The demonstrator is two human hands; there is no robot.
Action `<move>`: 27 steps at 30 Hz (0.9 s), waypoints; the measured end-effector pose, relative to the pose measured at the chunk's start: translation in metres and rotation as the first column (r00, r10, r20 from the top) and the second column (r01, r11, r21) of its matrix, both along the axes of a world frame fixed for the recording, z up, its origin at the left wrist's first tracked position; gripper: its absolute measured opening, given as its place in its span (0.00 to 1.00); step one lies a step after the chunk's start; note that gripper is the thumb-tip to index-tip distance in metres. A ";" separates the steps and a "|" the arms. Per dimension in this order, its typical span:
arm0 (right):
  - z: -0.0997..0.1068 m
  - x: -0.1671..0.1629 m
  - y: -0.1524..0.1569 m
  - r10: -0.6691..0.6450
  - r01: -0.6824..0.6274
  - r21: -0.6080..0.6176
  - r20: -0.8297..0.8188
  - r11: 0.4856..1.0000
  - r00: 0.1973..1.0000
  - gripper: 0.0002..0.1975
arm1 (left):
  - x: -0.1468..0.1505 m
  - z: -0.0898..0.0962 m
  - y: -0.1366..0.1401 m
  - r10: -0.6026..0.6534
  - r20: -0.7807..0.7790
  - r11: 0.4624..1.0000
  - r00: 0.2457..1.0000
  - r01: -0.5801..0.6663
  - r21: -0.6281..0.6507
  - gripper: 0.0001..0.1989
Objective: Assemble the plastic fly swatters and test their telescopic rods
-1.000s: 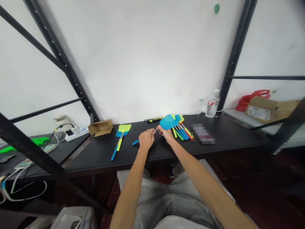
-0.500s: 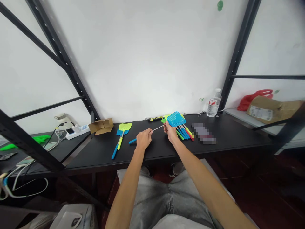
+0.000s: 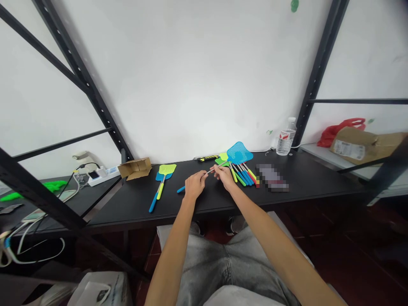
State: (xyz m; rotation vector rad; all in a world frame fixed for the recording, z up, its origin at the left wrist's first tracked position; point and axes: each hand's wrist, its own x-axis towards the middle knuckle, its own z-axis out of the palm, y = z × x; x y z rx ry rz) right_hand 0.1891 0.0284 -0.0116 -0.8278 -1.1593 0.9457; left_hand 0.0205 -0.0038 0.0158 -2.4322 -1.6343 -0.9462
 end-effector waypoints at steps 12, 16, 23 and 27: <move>0.003 0.007 0.001 -0.176 0.173 -0.034 -0.192 0.984 0.965 0.24 | -0.013 -0.001 0.006 -0.020 0.045 1.000 0.999 0.021 -0.016 0.15; 0.003 0.001 -0.005 0.046 -0.053 0.038 0.156 0.998 0.987 0.21 | -0.014 -0.001 0.004 0.023 0.070 1.000 0.997 -0.022 -0.016 0.15; 0.002 0.000 -0.005 0.089 -0.096 0.033 0.174 0.995 0.981 0.21 | -0.008 -0.003 0.005 -0.061 0.102 0.998 0.993 0.061 0.000 0.15; 0.002 0.002 -0.004 0.047 -0.047 -0.006 0.041 0.999 0.998 0.22 | -0.006 -0.003 0.005 -0.071 0.096 0.997 0.993 0.071 0.007 0.17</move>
